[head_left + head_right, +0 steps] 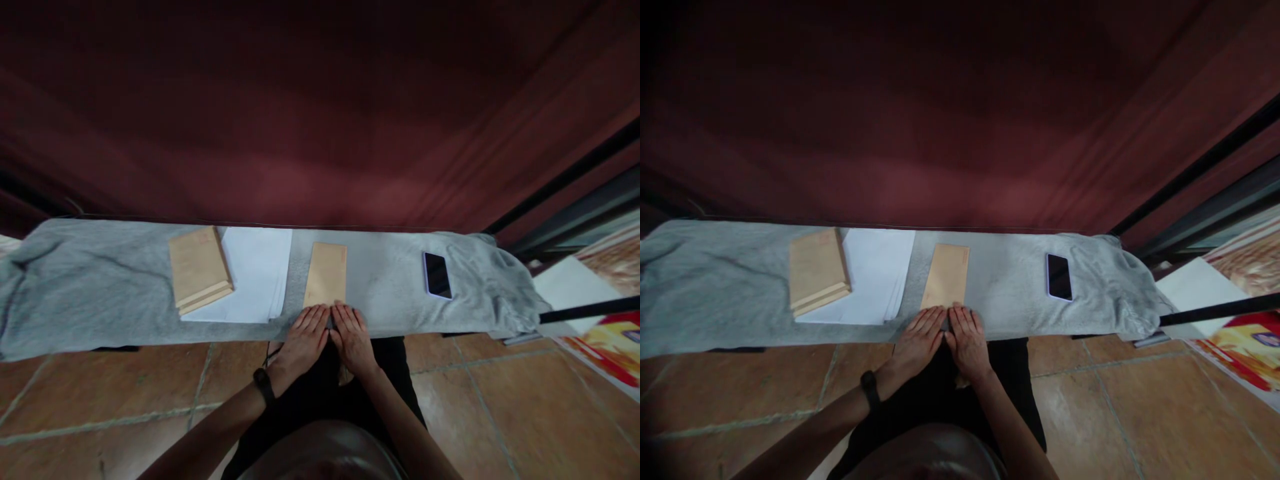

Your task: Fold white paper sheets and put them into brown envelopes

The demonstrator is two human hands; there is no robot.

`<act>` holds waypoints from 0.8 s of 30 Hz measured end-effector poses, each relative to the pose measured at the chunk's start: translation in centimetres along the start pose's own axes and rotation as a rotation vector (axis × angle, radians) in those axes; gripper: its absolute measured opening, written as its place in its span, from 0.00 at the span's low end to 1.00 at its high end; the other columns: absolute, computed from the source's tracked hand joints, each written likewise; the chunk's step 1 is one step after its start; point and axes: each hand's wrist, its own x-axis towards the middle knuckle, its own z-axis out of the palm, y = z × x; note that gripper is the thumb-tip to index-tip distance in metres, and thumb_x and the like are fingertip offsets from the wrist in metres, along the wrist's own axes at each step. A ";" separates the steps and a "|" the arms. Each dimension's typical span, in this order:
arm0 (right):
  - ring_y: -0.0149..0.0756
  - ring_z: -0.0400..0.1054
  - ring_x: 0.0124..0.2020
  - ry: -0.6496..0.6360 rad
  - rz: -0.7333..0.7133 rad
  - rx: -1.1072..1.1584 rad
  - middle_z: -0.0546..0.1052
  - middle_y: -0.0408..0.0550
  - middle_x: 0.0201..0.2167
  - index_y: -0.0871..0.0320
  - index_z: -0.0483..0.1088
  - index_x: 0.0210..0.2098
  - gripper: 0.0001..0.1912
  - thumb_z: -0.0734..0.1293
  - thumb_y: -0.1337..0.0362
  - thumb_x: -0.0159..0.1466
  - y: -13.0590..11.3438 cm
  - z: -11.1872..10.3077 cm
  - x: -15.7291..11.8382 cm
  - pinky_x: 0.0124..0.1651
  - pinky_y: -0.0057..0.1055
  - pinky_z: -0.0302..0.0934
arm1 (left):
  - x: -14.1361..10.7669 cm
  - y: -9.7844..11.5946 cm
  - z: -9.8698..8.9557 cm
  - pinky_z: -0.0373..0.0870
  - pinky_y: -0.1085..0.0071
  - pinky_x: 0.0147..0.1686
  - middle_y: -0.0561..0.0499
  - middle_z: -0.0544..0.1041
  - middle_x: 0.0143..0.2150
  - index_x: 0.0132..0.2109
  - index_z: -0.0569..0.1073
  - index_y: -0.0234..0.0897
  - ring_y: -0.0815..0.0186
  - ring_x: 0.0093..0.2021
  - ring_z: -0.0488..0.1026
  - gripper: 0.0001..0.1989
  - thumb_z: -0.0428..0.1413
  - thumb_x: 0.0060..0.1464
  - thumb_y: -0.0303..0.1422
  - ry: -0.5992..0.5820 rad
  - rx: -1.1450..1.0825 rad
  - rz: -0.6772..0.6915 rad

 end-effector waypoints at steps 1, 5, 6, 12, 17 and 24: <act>0.43 0.52 0.71 0.011 -0.001 0.005 0.58 0.53 0.70 0.59 0.50 0.72 0.28 0.54 0.59 0.74 0.1 0.1 -0.1 0.71 0.48 0.48 | 0.3 0.1 -0.1 0.53 0.57 0.70 0.40 0.61 0.70 0.68 0.60 0.29 0.58 0.71 0.56 0.25 0.45 0.67 0.32 -0.009 0.002 -0.005; 0.41 0.53 0.70 0.047 0.005 0.019 0.60 0.53 0.69 0.61 0.53 0.70 0.26 0.53 0.62 0.74 0.1 0.3 -0.2 0.71 0.47 0.48 | 1.3 0.6 -0.2 0.54 0.57 0.70 0.40 0.61 0.71 0.68 0.60 0.29 0.58 0.71 0.55 0.26 0.44 0.67 0.31 -0.028 -0.007 -0.012; 0.40 0.54 0.70 0.052 0.009 0.019 0.61 0.53 0.69 0.61 0.53 0.70 0.26 0.53 0.62 0.74 0.1 0.2 -0.3 0.71 0.47 0.48 | 1.4 0.6 -0.1 0.54 0.56 0.70 0.40 0.61 0.70 0.68 0.60 0.29 0.58 0.71 0.55 0.26 0.44 0.67 0.32 -0.027 -0.009 -0.011; 0.42 0.56 0.69 0.062 0.062 0.012 0.62 0.52 0.68 0.58 0.55 0.70 0.26 0.54 0.63 0.74 -0.3 -0.1 -0.5 0.71 0.48 0.49 | 1.1 -0.1 0.3 0.58 0.55 0.67 0.37 0.63 0.69 0.68 0.60 0.27 0.56 0.70 0.57 0.26 0.44 0.66 0.31 0.024 0.005 -0.069; 0.44 0.56 0.69 0.064 0.126 0.016 0.63 0.53 0.68 0.60 0.56 0.69 0.26 0.54 0.63 0.74 -0.3 -0.1 -0.7 0.70 0.49 0.50 | 0.5 -1.4 0.3 0.61 0.55 0.66 0.35 0.65 0.67 0.67 0.62 0.27 0.54 0.68 0.61 0.26 0.46 0.65 0.30 0.116 -0.001 -0.139; 0.49 0.53 0.69 0.208 0.276 0.046 0.63 0.62 0.67 0.65 0.60 0.66 0.25 0.54 0.63 0.73 -0.5 1.4 0.3 0.68 0.55 0.52 | 2.2 -1.1 0.5 0.63 0.52 0.63 0.30 0.72 0.61 0.61 0.69 0.24 0.49 0.64 0.68 0.22 0.48 0.64 0.31 0.072 -0.018 -0.167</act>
